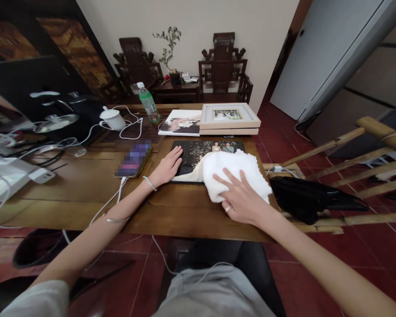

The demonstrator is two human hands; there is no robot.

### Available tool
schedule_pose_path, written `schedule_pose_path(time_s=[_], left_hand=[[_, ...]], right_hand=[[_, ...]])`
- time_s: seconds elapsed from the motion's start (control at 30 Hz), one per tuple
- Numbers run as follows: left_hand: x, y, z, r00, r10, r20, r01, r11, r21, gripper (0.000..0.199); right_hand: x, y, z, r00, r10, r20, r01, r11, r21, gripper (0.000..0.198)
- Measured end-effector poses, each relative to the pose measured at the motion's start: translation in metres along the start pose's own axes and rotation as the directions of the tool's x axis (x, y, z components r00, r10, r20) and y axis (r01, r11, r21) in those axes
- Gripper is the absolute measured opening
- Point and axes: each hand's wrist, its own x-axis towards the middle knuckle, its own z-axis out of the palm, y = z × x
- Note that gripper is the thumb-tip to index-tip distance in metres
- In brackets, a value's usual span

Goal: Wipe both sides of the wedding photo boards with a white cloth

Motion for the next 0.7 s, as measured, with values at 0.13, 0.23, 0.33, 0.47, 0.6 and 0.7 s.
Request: schedule_pose_path(time_s=[0.13, 0.23, 0.33, 0.47, 0.6, 0.7], left_hand=[[0.000, -0.001, 0.000, 1.000, 0.009, -0.002, -0.009, 1.000, 0.003, 0.050], [0.000, -0.002, 0.000, 1.000, 0.016, -0.012, -0.016, 1.000, -0.005, 0.049], [-0.001, -0.003, -0.001, 1.000, 0.017, -0.006, -0.017, 1.000, -0.013, 0.049], [-0.001, -0.003, -0.002, 1.000, 0.018, -0.001, -0.018, 1.000, -0.015, 0.049], [-0.001, -0.001, -0.002, 1.000, 0.019, -0.006, -0.019, 1.000, -0.011, 0.050], [-0.002, 0.001, -0.003, 1.000, 0.012, -0.005, -0.012, 1.000, 0.000, 0.049]], right_hand=[[0.006, -0.003, -0.007, 0.999, 0.015, 0.030, -0.017, 0.998, 0.054, 0.035], [0.036, 0.013, -0.012, 0.998, 0.041, 0.042, -0.043, 0.998, 0.056, 0.041], [0.076, 0.035, -0.012, 0.995, 0.078, 0.069, -0.079, 0.997, 0.022, 0.050], [0.121, 0.054, -0.007, 0.989, 0.128, 0.069, -0.128, 0.992, -0.004, 0.058], [0.126, 0.045, -0.001, 0.989, 0.130, 0.072, -0.126, 0.991, -0.050, 0.059], [0.100, 0.018, 0.001, 0.995, 0.058, 0.083, -0.054, 0.997, -0.054, 0.060]])
